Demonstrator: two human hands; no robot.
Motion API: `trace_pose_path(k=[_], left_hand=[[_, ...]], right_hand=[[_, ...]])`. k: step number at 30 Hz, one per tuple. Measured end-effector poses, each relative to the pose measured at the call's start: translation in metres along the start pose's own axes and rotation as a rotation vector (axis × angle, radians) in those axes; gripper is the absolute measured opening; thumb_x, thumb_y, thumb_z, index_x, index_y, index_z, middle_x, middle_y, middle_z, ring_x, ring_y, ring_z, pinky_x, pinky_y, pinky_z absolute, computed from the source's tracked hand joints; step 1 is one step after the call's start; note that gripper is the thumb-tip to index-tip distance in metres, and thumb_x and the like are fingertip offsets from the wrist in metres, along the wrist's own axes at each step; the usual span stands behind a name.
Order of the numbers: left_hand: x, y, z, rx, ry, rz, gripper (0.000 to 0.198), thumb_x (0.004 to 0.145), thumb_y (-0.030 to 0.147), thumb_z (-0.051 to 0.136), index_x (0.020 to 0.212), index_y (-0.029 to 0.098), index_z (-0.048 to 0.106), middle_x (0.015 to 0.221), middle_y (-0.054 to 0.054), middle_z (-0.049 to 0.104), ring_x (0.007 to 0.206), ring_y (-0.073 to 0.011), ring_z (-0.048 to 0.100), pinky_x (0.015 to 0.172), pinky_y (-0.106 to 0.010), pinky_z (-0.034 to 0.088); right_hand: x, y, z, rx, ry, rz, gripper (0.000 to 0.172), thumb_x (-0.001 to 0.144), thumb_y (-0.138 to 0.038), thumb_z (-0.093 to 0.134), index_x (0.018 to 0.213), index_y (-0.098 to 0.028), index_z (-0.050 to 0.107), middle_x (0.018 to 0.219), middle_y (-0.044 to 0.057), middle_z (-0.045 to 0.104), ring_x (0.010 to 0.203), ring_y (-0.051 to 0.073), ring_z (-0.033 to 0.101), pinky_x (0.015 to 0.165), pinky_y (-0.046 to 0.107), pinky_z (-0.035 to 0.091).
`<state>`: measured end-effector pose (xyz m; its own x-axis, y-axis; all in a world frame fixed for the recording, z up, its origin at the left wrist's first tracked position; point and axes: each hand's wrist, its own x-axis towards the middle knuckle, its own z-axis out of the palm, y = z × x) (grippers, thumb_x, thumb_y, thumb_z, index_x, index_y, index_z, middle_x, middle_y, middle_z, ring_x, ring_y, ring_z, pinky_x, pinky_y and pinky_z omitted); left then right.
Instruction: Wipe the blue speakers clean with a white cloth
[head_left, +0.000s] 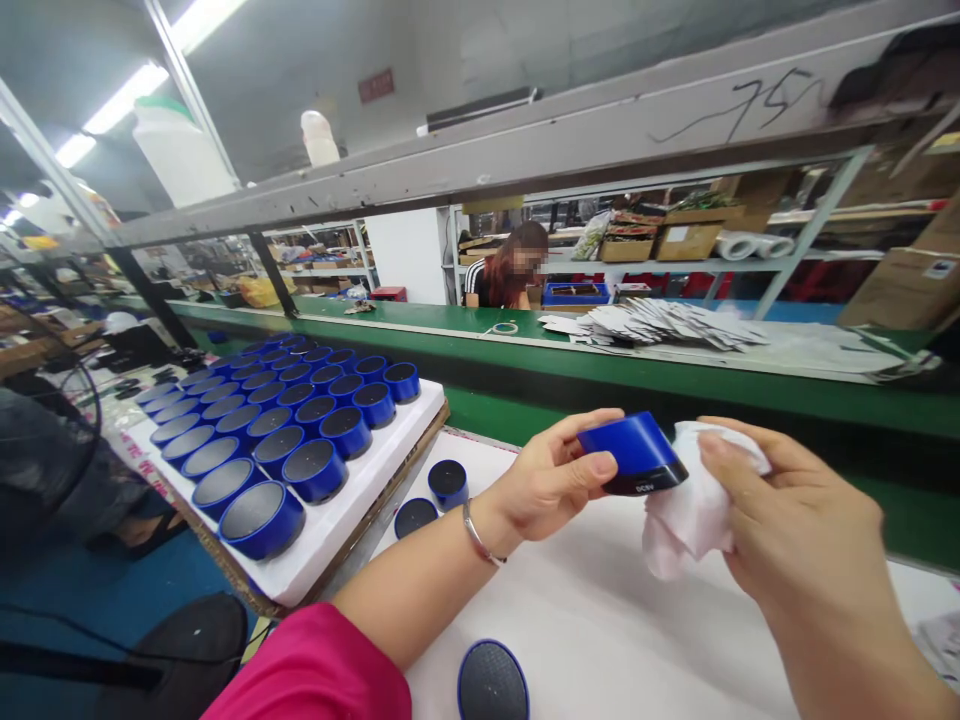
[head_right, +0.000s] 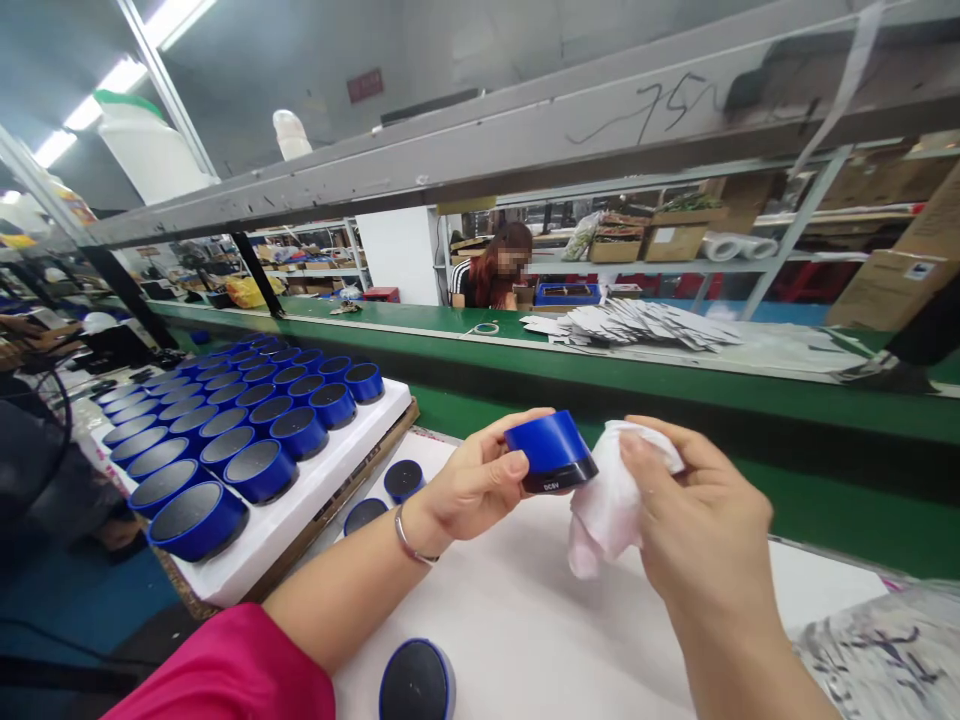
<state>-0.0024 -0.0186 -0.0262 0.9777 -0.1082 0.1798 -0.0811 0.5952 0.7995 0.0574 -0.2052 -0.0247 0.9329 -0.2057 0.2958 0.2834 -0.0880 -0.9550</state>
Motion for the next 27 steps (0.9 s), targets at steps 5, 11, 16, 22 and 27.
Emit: trace_pose_path(k=[5, 11, 16, 22, 27], left_hand=[[0.004, -0.004, -0.004, -0.012, 0.046, 0.014, 0.088, 0.063, 0.048, 0.117, 0.137, 0.021, 0.078, 0.131, -0.012, 0.075, 0.123, -0.0313, 0.073, 0.120, -0.053, 0.053], [0.003, -0.005, 0.000, 0.092, 0.152, 0.137, 0.099, 0.062, 0.054, 0.116, 0.143, 0.019, 0.070, 0.137, -0.013, 0.074, 0.125, -0.0307, 0.070, 0.117, -0.049, 0.055], [0.002, -0.005, 0.006, 0.189, 0.242, 0.196, 0.104, 0.063, 0.057, 0.114, 0.146, 0.017, 0.065, 0.135, -0.015, 0.074, 0.126, -0.0320, 0.070, 0.118, -0.049, 0.056], [0.000, -0.010, 0.008, 0.192, 0.210, 0.154, 0.106, 0.063, 0.059, 0.113, 0.146, 0.017, 0.062, 0.139, -0.017, 0.073, 0.128, -0.0339, 0.070, 0.115, -0.051, 0.059], [0.000, -0.010, 0.008, 0.178, 0.225, 0.144, 0.107, 0.061, 0.064, 0.113, 0.144, 0.016, 0.065, 0.136, -0.017, 0.073, 0.129, -0.0353, 0.069, 0.120, -0.054, 0.056]], right_hand=[[-0.019, -0.013, -0.010, -0.040, 0.053, -0.141, 0.044, 0.077, -0.067, 0.091, 0.101, -0.030, 0.085, 0.097, 0.008, 0.081, 0.079, 0.028, 0.072, 0.065, 0.039, 0.060], [-0.054, -0.017, 0.008, -0.285, -0.031, -0.673, 0.030, 0.102, -0.054, 0.075, 0.094, -0.026, 0.081, 0.081, 0.005, 0.077, 0.066, 0.022, 0.070, 0.061, 0.034, 0.056], [-0.055, -0.008, 0.014, -0.315, -0.039, -0.597, 0.032, 0.101, -0.057, 0.075, 0.094, -0.026, 0.081, 0.081, 0.004, 0.079, 0.062, 0.020, 0.069, 0.056, 0.031, 0.052], [-0.050, -0.026, 0.010, -0.274, 0.082, -0.177, 0.050, 0.072, -0.074, 0.078, 0.086, -0.026, 0.083, 0.079, 0.009, 0.077, 0.064, 0.026, 0.068, 0.058, 0.038, 0.057], [-0.036, -0.025, 0.011, -0.189, 0.036, 0.017, 0.052, 0.056, -0.064, 0.085, 0.085, -0.021, 0.084, 0.077, 0.011, 0.077, 0.064, 0.025, 0.065, 0.051, 0.035, 0.051]])
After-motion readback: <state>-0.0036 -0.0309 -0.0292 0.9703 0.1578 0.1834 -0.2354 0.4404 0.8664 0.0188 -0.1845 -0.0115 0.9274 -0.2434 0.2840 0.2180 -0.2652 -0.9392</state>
